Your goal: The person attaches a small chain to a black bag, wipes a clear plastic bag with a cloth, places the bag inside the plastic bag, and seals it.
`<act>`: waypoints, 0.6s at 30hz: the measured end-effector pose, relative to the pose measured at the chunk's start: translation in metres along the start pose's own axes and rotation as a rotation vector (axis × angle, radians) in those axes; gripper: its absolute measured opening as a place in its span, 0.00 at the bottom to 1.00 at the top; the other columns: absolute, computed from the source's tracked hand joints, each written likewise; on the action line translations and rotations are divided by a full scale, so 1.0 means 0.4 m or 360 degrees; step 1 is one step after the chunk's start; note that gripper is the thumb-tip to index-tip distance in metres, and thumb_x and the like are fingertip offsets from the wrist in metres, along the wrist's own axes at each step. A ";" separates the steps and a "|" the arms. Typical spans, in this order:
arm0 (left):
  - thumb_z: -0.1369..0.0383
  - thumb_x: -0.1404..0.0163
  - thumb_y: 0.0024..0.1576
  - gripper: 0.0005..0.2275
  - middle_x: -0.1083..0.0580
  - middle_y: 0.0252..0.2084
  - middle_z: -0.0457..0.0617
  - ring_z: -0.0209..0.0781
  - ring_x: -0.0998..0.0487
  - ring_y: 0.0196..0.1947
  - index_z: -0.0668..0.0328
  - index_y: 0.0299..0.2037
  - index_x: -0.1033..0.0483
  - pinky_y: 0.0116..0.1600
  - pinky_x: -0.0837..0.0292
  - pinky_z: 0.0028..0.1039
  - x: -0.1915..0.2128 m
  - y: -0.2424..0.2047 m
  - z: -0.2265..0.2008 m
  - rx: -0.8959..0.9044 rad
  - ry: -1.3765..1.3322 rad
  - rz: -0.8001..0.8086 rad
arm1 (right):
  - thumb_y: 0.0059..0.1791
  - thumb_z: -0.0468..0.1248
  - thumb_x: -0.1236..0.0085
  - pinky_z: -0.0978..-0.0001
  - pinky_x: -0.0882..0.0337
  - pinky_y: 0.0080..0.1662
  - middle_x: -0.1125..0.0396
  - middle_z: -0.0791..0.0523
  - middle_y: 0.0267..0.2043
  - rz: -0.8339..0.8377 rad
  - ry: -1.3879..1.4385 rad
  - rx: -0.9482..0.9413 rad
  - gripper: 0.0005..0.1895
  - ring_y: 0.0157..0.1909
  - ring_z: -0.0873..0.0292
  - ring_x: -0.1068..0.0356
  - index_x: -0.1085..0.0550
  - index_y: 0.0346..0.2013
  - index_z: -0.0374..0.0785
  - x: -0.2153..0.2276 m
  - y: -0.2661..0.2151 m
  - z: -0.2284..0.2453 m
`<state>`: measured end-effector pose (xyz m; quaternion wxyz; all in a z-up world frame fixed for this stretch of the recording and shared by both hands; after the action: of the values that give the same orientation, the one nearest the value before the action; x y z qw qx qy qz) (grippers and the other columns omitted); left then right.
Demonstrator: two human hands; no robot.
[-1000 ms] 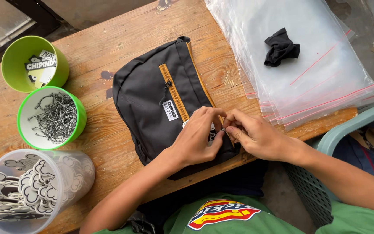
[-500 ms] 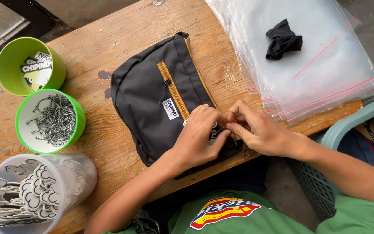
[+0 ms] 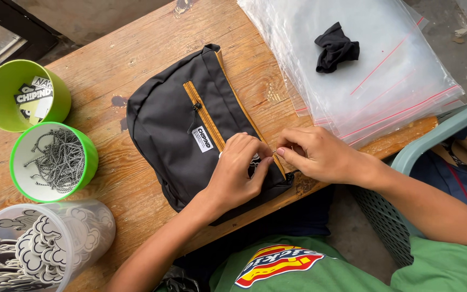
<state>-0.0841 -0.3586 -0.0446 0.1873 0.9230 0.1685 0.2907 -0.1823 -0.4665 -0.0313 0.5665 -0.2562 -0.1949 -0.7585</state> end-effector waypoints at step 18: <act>0.75 0.45 0.57 0.03 0.25 0.35 0.47 0.47 0.21 0.47 0.58 0.37 0.25 0.63 0.38 0.41 -0.041 -0.022 -0.001 -0.0130 -0.0101 -0.0006 | 0.44 0.47 0.40 0.55 0.33 0.49 0.28 0.49 0.43 0.0630 -0.0771 0.0048 0.18 0.48 0.48 0.31 0.26 0.42 0.37 -0.038 -0.067 0.001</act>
<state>-0.0989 -0.3579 -0.0560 0.2305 0.9231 0.1521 0.2675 -0.2044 -0.4475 -0.0404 0.6441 -0.4541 -0.2819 -0.5473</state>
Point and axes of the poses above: each hand's wrist, its own y-axis towards the middle knuckle, its own x-axis out of the back of the hand, z = x × y, the point moved 7 cm from there along y, towards the middle knuckle
